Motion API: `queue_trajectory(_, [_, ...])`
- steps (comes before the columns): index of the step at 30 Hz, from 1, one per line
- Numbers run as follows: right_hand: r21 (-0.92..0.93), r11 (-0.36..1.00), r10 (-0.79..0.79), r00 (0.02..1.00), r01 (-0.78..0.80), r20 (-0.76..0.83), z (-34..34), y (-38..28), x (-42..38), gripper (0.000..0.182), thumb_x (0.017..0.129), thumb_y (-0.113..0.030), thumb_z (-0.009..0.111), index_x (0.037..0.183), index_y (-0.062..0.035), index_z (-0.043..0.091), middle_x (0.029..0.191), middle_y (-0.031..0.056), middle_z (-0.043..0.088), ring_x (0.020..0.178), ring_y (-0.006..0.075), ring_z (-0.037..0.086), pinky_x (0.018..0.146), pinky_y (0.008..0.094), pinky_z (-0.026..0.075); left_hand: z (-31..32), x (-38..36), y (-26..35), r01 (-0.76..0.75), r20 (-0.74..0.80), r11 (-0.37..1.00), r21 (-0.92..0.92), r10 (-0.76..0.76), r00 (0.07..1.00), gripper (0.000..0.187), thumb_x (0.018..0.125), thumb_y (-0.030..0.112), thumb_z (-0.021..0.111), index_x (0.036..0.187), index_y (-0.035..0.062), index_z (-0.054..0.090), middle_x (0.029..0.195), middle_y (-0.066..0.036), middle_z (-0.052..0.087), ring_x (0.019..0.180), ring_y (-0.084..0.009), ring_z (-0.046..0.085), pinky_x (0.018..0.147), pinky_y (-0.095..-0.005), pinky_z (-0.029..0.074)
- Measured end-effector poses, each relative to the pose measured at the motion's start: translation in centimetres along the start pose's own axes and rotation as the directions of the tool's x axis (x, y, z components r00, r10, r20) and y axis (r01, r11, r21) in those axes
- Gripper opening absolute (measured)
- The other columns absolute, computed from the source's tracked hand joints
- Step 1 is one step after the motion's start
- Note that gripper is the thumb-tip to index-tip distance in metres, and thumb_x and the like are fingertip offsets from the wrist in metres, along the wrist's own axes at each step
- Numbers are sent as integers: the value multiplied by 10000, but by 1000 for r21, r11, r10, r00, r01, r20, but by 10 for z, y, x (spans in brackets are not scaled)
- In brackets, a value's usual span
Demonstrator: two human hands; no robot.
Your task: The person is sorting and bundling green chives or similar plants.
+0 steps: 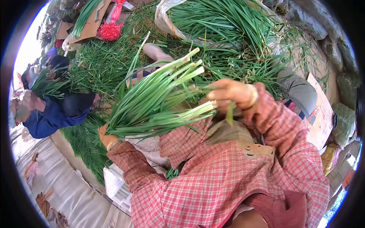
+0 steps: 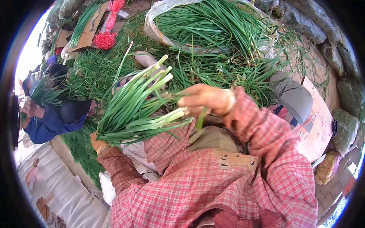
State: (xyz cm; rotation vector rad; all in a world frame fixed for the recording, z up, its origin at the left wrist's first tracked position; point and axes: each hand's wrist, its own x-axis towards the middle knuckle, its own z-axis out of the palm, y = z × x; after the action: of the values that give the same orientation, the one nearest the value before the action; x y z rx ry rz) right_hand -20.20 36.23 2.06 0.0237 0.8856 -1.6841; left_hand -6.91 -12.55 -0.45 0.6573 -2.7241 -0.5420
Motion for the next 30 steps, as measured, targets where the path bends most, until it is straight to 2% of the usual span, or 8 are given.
queue_trajectory(5, [-49, 642, -760, 643, 765, 94, -68, -11, -128, 239, 838, -266, 512, 898, -37, 477, 551, -53, 390, 415, 38, 330, 385, 175, 311, 9, -20, -13, 321, -55, 946, -50, -323, 945, 175, 791, 123, 516, 919, 12, 558, 949, -48, 578, 852, -179, 542, 763, -261, 409])
queue_trajectory(11, [-476, 866, -119, 865, -150, -488, -54, -5, -109, 529, 741, -211, 615, 1212, -71, 418, 874, 99, 577, 656, 132, 571, 545, 255, 470, 21, -45, -45, 351, -80, 934, 58, -346, 935, 272, 740, 130, 595, 999, 48, 592, 1086, -52, 578, 932, -182, 565, 791, -269, 432])
queue_trajectory(12, [-947, 129, -400, 859, -294, -321, -66, 18, -93, 602, 711, -200, 637, 1245, -85, 384, 1006, 179, 538, 858, 257, 571, 724, 333, 473, 27, -47, -55, 301, -95, 951, 75, -294, 951, 287, 734, 136, 602, 1010, 58, 594, 1082, -49, 580, 940, -178, 562, 802, -265, 430])
queue_trajectory(13, [-882, -54, -441, 804, -468, -400, -38, 5, -73, 641, 696, -202, 651, 1255, -72, 365, 1063, 224, 509, 970, 351, 515, 853, 382, 409, 9, -39, -4, 427, 27, 894, 132, -434, 900, 326, 756, 76, 554, 1077, 20, 539, 1087, -78, 573, 970, -187, 554, 800, -263, 433])
queue_trajectory(17, [-471, 843, -461, 801, 261, -382, 19, -35, -19, 355, 814, -158, 560, 1142, -46, 486, 936, 50, 550, 750, 109, 535, 702, 238, 425, 17, -33, -60, 486, 47, 722, -493, -536, 843, 443, 768, -40, 469, 1199, -61, 368, 1036, -116, 580, 948, -202, 552, 784, -255, 439])
queue_trajectory(23, [-444, 802, -543, 797, 399, -265, 21, -34, 7, 111, 785, -143, 582, 837, -46, 563, 752, -5, 546, 577, 59, 465, 509, 183, 375, 1, -23, -3, 311, -62, 950, -40, -313, 948, 438, 750, 51, 574, 1152, -49, 430, 910, -77, 622, 860, -173, 571, 758, -236, 431])
queue_trajectory(27, [-445, 787, -616, 518, 427, -593, -46, -36, -55, 50, 787, -147, 569, 801, -99, 569, 667, -40, 516, 537, 24, 397, 463, 175, 311, 9, -18, -25, 335, -115, 775, -536, -460, 881, 415, 747, 79, 588, 1114, -54, 448, 834, -51, 611, 781, -155, 558, 753, -231, 423])
queue_trajectory(30, [-826, 213, -824, 359, -522, -439, -117, -29, -97, 129, 740, -156, 617, 837, -80, 580, 791, 22, 575, 709, 149, 518, 627, 261, 407, 2, -20, 4, 361, -204, 894, -267, -419, 885, 393, 762, 74, 558, 1106, -76, 442, 826, -40, 596, 768, -144, 547, 768, -220, 412])
